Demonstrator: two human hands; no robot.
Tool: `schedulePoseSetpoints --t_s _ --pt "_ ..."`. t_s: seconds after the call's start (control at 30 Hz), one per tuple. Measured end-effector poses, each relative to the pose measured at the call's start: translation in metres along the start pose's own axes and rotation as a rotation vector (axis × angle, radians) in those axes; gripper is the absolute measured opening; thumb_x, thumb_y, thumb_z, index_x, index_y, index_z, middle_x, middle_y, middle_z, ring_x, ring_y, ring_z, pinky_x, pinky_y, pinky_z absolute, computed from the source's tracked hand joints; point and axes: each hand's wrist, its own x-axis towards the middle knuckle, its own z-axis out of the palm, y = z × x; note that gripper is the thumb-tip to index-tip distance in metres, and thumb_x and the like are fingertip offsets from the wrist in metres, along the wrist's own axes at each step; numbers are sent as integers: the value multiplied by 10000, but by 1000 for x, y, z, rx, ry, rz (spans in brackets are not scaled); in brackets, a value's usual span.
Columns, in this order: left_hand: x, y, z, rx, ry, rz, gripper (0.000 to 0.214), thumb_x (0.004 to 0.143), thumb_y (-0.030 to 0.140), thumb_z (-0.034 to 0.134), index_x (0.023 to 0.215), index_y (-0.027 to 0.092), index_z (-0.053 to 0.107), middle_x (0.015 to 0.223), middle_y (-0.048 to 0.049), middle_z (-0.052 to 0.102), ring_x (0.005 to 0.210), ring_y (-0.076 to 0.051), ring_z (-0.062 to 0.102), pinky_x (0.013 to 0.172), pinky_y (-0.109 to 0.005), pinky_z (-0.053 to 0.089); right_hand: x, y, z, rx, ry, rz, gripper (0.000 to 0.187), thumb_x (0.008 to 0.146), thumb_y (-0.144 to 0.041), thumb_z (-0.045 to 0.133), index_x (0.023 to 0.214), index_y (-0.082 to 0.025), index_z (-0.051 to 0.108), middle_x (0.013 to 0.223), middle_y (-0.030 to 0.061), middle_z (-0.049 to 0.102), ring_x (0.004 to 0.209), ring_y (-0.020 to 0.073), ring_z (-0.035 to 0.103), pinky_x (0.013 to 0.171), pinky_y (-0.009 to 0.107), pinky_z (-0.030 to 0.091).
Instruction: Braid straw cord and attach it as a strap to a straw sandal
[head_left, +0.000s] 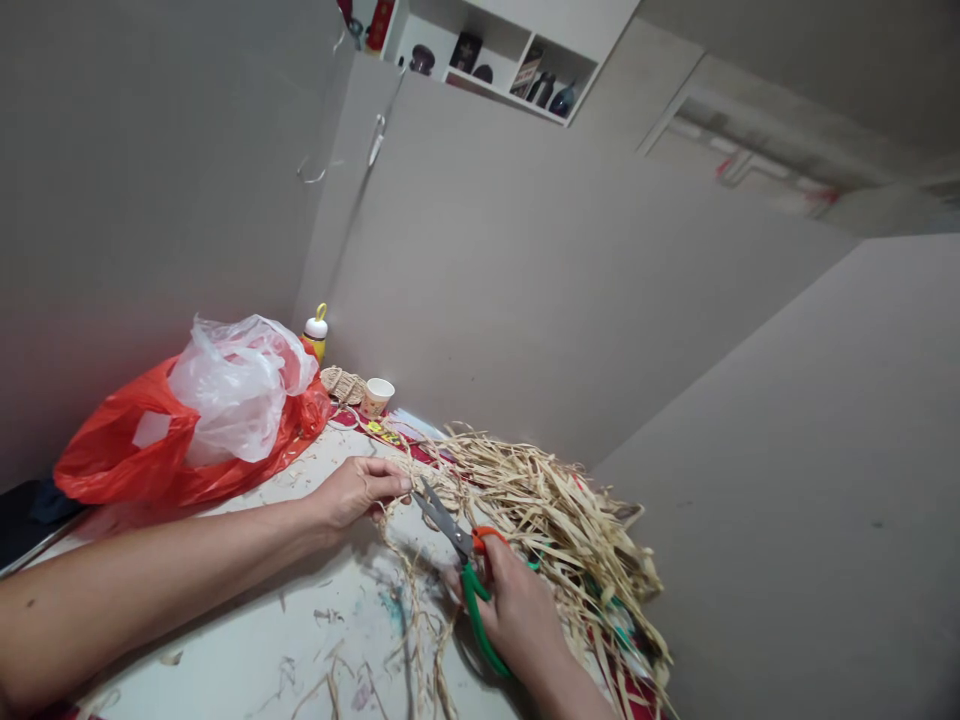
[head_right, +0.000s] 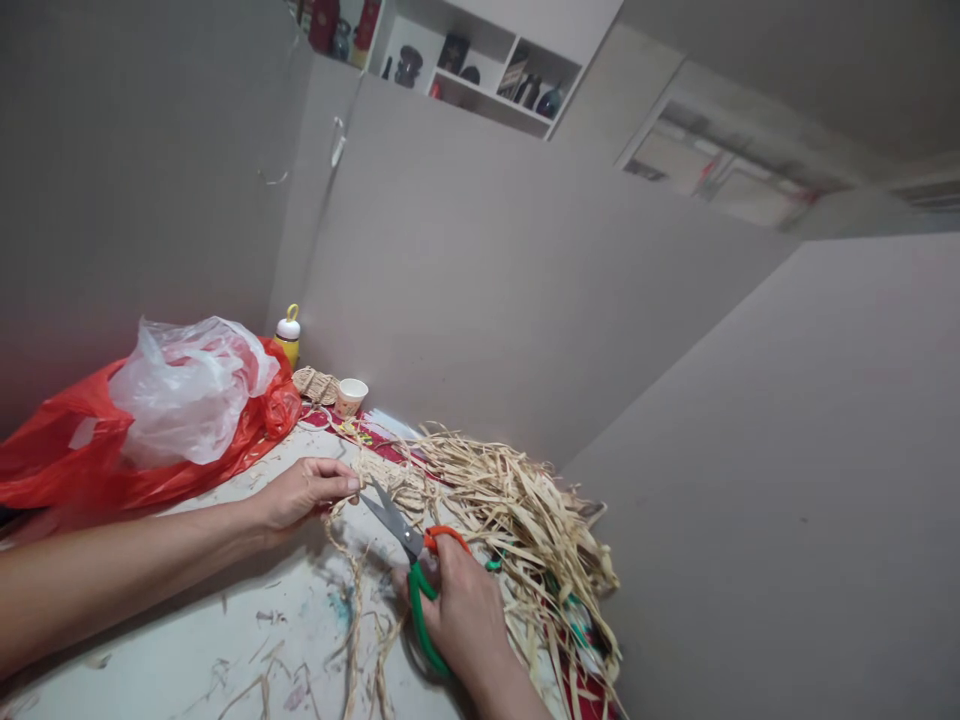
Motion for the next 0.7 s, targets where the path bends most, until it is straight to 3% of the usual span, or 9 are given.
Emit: schedulePoseSetpoints --t_s 0.33,0.7 --pt "0 -8 0 33 -92 59 293 627 399 760 699 131 665 664 -10 654 498 -68 428 474 -207 312 3 -7 4 -98 55 -26 160 764 -340 549 847 -221 482 664 15 638 593 216 627 532 266 352" --pt "-5 0 4 69 -86 51 280 620 377 764 682 128 652 643 -9 646 485 -61 412 472 -205 295 -2 -2 6 -72 106 -49 153 763 -349 577 806 -213 521 564 -10 624 494 174 600 497 237 313"
